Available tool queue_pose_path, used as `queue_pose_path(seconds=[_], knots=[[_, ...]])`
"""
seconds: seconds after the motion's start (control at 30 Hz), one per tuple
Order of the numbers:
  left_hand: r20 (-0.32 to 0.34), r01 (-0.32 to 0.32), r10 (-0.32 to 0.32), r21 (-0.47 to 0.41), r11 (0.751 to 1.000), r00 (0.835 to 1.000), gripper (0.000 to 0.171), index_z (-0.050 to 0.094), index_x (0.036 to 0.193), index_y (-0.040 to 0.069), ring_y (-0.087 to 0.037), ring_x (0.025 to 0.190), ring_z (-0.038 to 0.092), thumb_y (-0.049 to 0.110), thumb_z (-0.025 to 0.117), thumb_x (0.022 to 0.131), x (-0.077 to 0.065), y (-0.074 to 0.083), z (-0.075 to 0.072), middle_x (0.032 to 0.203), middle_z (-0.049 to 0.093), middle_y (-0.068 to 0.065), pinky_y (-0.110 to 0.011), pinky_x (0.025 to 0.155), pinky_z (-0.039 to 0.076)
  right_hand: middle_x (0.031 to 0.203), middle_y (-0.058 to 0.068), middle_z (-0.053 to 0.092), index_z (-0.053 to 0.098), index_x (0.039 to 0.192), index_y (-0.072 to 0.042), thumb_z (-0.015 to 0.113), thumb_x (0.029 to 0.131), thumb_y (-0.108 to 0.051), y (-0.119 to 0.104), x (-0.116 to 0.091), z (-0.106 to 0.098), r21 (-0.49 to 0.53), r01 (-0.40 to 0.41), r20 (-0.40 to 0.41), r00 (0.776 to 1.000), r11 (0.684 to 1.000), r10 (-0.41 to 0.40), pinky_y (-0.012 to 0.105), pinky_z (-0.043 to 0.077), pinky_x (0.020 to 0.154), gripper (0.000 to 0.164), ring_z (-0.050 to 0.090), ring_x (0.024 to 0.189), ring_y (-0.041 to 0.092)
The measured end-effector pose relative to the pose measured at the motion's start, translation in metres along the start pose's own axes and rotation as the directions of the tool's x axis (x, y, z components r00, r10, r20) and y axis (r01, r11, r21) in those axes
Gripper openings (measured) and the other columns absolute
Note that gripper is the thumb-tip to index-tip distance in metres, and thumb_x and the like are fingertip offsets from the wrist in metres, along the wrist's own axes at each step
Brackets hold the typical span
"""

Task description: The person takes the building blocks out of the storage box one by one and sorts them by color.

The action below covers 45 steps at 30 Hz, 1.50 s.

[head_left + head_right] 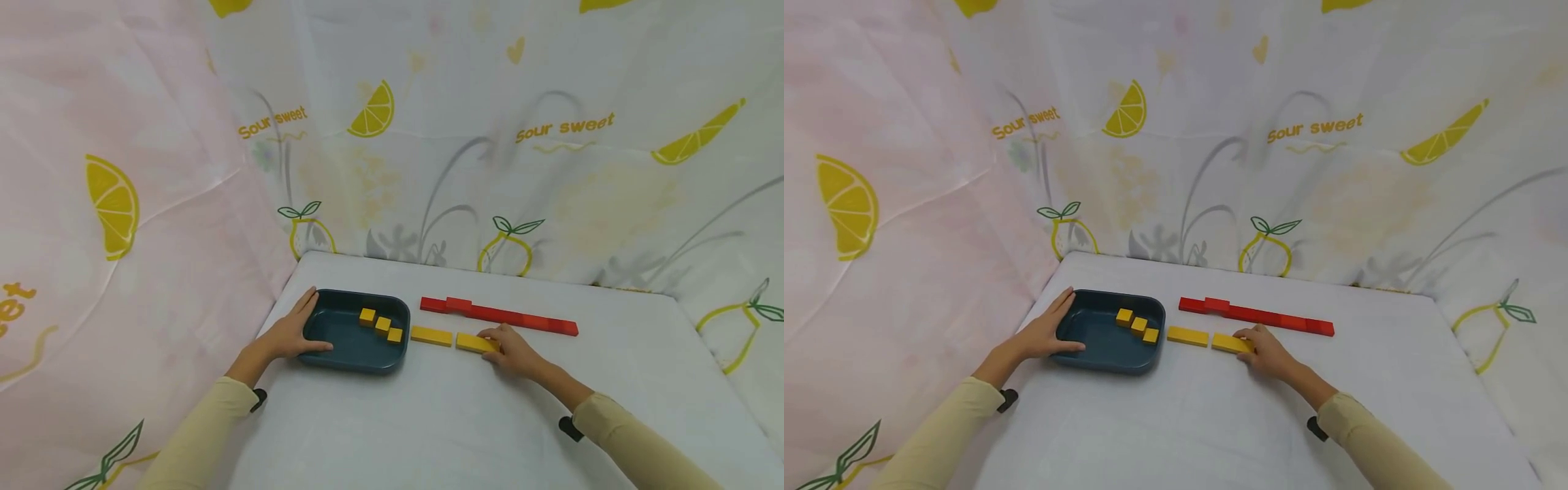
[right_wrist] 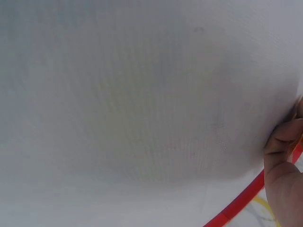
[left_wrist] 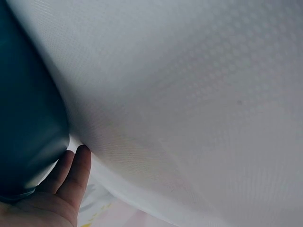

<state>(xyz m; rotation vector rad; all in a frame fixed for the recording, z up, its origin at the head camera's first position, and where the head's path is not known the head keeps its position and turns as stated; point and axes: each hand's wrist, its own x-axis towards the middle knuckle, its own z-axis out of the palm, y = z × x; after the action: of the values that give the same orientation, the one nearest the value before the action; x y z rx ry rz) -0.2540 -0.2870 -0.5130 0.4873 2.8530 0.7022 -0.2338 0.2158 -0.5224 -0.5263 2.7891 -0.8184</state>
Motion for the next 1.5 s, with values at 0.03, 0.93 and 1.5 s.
queue_pose_path(seconds=[0.03, 0.93, 1.5], knots=[[-0.002, 0.0, 0.0, -0.002, 1.0, 1.0, 0.129, 0.001, 0.16, 0.012, -0.039, 0.148, 0.027, 0.072, 0.073, 0.071, 0.0003, -0.0002, 0.0001, 0.168, -0.006, -0.005, -0.063, 0.11, 0.036, 0.102, 0.005, 0.056, 0.065, 0.126, -0.01, 0.074, 0.088, -0.016, -0.0001, 0.0007, -0.0002, -0.008, 0.005, 0.003, 1.0, 1.0, -0.005, 0.027, 0.049, 0.078, 0.039, 0.049, 0.091, 0.015], [-0.001, -0.005, 0.005, -0.001, 1.0, 1.0, 0.128, 0.001, 0.16, 0.01, -0.04, 0.149, 0.024, 0.072, 0.072, 0.073, -0.0018, 0.0015, -0.003, 0.168, -0.004, -0.009, -0.062, 0.112, 0.033, 0.104, 0.007, 0.059, 0.068, 0.119, -0.012, 0.076, 0.087, -0.02, 0.0016, 0.0077, 0.0064, 0.025, -0.054, -0.014, 0.998, 0.998, 0.055, 0.021, 0.047, 0.068, 0.034, 0.049, 0.081, 0.015], [0.006, 0.006, -0.006, 0.014, 1.0, 1.0, 0.129, 0.001, 0.16, 0.011, -0.04, 0.148, 0.025, 0.074, 0.071, 0.072, 0.0004, 0.0014, -0.0017, 0.168, -0.005, -0.008, -0.063, 0.111, 0.034, 0.105, 0.008, 0.058, 0.067, 0.119, -0.013, 0.077, 0.087, -0.021, 0.0051, 0.0096, 0.0074, 0.025, -0.055, -0.019, 0.998, 0.998, 0.056, 0.021, 0.047, 0.068, 0.035, 0.049, 0.081, 0.015]])
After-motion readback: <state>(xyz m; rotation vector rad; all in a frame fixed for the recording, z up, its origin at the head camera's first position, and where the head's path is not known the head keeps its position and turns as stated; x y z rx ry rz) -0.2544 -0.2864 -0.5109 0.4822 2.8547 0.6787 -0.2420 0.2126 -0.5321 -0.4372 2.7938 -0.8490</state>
